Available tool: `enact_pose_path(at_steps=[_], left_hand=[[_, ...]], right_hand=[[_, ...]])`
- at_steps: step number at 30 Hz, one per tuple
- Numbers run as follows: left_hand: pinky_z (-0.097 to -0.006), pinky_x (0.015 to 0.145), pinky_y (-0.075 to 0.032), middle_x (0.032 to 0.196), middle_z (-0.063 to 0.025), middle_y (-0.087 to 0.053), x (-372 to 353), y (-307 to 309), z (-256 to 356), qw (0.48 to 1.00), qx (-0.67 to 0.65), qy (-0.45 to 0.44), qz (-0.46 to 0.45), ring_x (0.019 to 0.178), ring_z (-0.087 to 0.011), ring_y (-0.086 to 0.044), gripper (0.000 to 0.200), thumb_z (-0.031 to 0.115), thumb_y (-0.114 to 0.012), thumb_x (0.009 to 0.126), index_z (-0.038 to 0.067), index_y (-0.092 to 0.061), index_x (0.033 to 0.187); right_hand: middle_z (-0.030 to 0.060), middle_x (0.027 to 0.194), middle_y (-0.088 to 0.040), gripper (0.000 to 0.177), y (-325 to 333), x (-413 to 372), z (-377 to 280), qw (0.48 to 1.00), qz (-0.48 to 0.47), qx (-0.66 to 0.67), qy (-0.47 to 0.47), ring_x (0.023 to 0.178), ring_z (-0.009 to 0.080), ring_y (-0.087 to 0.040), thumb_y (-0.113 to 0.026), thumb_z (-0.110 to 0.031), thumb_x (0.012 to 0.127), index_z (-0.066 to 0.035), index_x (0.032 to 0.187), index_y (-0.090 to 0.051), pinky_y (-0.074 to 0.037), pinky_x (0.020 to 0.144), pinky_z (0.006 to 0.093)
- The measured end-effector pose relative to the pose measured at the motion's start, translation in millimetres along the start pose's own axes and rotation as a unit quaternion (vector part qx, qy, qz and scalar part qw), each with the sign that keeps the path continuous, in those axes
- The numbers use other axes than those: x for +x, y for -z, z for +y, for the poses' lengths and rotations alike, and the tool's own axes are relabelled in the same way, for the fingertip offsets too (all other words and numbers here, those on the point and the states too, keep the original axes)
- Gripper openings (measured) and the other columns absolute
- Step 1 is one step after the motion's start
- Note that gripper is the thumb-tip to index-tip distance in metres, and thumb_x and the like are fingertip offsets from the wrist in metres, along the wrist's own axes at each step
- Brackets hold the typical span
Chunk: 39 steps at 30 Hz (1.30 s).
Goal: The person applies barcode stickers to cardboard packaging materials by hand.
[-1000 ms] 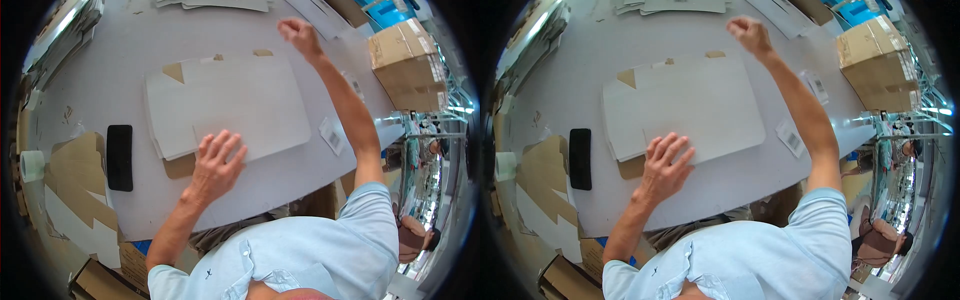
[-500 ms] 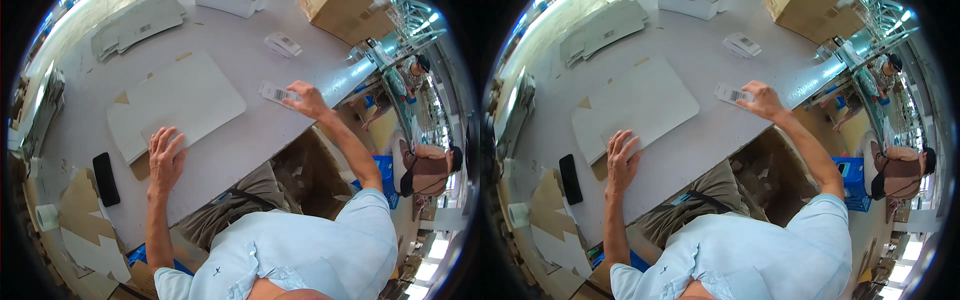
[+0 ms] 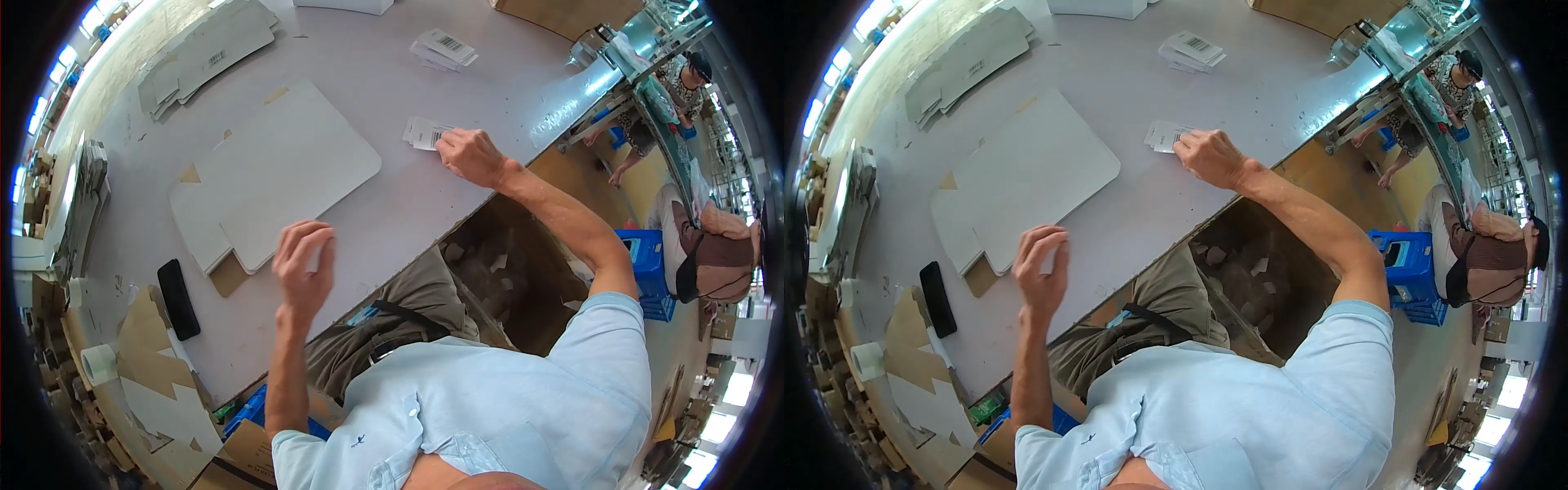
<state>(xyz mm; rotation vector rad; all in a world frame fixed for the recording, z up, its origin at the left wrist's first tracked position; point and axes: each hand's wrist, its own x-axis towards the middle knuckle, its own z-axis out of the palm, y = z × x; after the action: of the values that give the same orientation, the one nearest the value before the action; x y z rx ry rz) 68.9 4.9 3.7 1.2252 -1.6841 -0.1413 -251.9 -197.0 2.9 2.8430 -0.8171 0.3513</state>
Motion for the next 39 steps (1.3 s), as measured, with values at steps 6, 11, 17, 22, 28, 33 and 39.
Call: enact_pose_path(at_steps=[6, 11, 17, 22, 28, 33, 39], left_hand=[[-0.0337, 0.076, -0.056, 0.097, -0.0124, -0.072, 5.1, -74.1, 28.1, 0.846, -0.400, 0.347, -0.059, 0.087, -0.0199, -0.069, 0.015, 0.013, -0.069, 0.098, -0.001, -0.069, 0.105], [-0.0329, 0.066, -0.058, 0.089, -0.0129, -0.070, 45.2, -85.5, 40.1, 0.646, -0.576, 0.494, -0.075, 0.075, -0.0194, -0.070, 0.027, 0.024, -0.065, 0.102, -0.003, -0.064, 0.107], [-0.0285, 0.053, -0.051, 0.077, -0.0105, -0.068, 19.0, -88.3, 24.7, 0.732, -0.514, 0.446, 0.044, 0.060, -0.0158, -0.065, 0.019, 0.020, -0.064, 0.102, 0.001, -0.064, 0.099], [-0.0287, 0.053, -0.051, 0.078, -0.0106, -0.068, 8.3, -70.1, 24.4, 0.738, -0.505, 0.441, 0.078, 0.060, -0.0158, -0.064, 0.018, 0.019, -0.064, 0.103, 0.001, -0.065, 0.100], [-0.0290, 0.055, -0.052, 0.080, -0.0108, -0.069, -4.7, -56.9, 24.9, 0.730, -0.512, 0.444, 0.092, 0.062, -0.0156, -0.065, 0.019, 0.018, -0.063, 0.103, 0.000, -0.066, 0.103], [-0.0294, 0.056, -0.052, 0.080, -0.0104, -0.069, -14.7, -43.6, 19.7, 0.736, -0.502, 0.434, 0.129, 0.063, -0.0152, -0.065, 0.019, 0.019, -0.063, 0.103, 0.000, -0.066, 0.103], [-0.0283, 0.060, -0.051, 0.088, -0.0084, -0.068, -18.9, -29.5, 24.2, 0.743, -0.476, 0.448, 0.144, 0.067, -0.0139, -0.063, 0.013, 0.011, -0.068, 0.099, 0.000, -0.066, 0.105]], right_hand=[[0.0071, 0.084, -0.069, 0.008, 16.5, -5.6, -1.4, 0.997, 0.073, 0.021, -0.020, 0.080, 0.0239, -0.069, -0.072, -0.006, 0.080, -0.003, 0.079, -0.064, -0.055, 0.074, 0.0401], [0.0056, 0.096, -0.071, 0.015, 61.9, -2.2, -51.7, 0.973, 0.184, 0.005, 0.137, 0.087, 0.0190, -0.068, -0.076, -0.006, 0.078, -0.005, 0.092, -0.073, -0.050, 0.089, 0.0407], [0.0068, 0.094, -0.071, 0.021, 66.6, -5.0, -85.9, 0.946, 0.189, 0.259, -0.045, 0.082, 0.0174, -0.067, -0.081, -0.016, 0.084, -0.005, 0.101, -0.073, -0.053, 0.078, 0.0361], [0.0074, 0.086, -0.071, 0.018, 31.2, -9.2, -92.3, 0.661, 0.053, 0.672, -0.329, 0.072, 0.0137, -0.069, -0.068, -0.017, 0.099, 0.000, 0.104, -0.070, -0.058, 0.065, 0.0289], [0.0090, 0.085, -0.072, 0.020, 26.7, 18.5, -111.4, 0.621, 0.036, 0.723, -0.302, 0.070, 0.0143, -0.070, -0.064, -0.020, 0.103, 0.000, 0.101, -0.068, -0.060, 0.062, 0.0284], [0.0092, 0.085, -0.072, 0.016, 33.1, 35.7, -126.0, 0.615, 0.010, 0.737, -0.279, 0.070, 0.0133, -0.070, -0.065, -0.015, 0.101, 0.000, 0.100, -0.068, -0.059, 0.062, 0.0273], [0.0070, 0.083, -0.071, 0.011, 37.6, 50.0, -139.9, 0.687, 0.020, 0.685, -0.242, 0.070, 0.0101, -0.067, -0.064, -0.008, 0.099, 0.001, 0.095, -0.068, -0.058, 0.064, 0.0256]])
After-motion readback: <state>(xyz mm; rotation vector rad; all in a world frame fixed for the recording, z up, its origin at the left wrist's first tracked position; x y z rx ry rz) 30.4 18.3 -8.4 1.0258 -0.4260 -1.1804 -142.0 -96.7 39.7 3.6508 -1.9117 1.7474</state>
